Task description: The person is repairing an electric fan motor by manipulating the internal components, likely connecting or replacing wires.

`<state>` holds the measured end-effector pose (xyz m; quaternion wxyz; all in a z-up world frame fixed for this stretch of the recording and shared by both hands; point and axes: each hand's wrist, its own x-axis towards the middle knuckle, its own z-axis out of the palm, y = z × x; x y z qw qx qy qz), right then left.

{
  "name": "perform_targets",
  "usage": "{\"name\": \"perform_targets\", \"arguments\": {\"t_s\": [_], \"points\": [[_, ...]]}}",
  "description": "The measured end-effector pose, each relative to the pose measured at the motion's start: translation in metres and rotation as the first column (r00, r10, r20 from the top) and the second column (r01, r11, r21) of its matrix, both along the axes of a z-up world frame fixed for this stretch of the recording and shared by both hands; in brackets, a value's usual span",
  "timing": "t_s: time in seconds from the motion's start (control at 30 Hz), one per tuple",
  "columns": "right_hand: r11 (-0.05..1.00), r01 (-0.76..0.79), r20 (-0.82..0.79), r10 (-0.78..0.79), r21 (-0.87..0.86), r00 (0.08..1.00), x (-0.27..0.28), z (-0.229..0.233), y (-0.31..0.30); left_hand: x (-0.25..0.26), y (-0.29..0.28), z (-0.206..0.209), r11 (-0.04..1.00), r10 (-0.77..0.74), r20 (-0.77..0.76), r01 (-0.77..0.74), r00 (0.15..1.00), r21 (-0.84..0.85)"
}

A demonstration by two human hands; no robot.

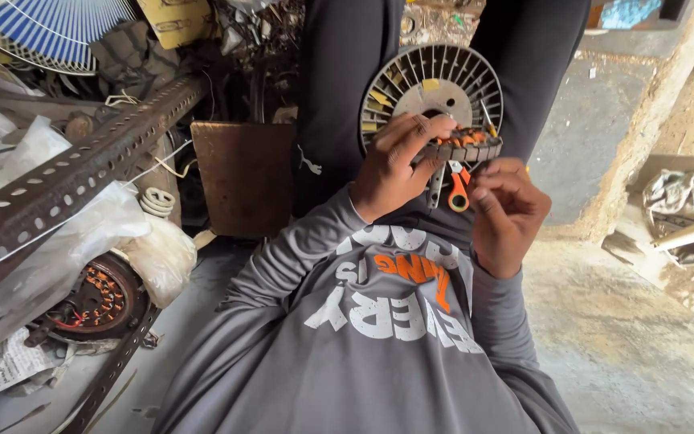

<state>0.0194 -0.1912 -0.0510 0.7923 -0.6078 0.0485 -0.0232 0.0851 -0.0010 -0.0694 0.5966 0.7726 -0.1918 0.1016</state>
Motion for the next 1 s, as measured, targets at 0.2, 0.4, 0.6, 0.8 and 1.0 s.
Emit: {"name": "perform_targets", "arguments": {"t_s": [0.2, 0.4, 0.6, 0.8, 1.0], "points": [[0.997, 0.033, 0.07, -0.029, -0.063, 0.997, 0.007, 0.007, 0.007, 0.004, 0.005, 0.009, 0.999, -0.008, 0.011, 0.008, 1.0, 0.031], [0.775, 0.263, 0.408, -0.007, -0.575, 0.913, 0.026, 0.0, 0.017, 0.01, 0.011, 0.02, 0.985, -0.123, -0.221, 0.092, 0.967, -0.144], [0.607, 0.466, 0.632, 0.078, -0.643, 0.771, 0.039, -0.008, 0.022, 0.025, 0.015, 0.02, 0.983, -0.177, -0.123, 0.17, 0.977, -0.062], [0.613, 0.456, 0.657, 0.141, -0.645, 0.74, 0.044, -0.013, 0.013, 0.046, 0.015, 0.006, 0.939, -0.345, -0.056, 0.344, 0.937, -0.027], [0.66, 0.331, 0.592, 0.217, -0.675, 0.776, 0.05, -0.005, 0.004, 0.046, 0.01, -0.004, 0.929, -0.368, -0.154, 0.357, 0.917, -0.097]]}}
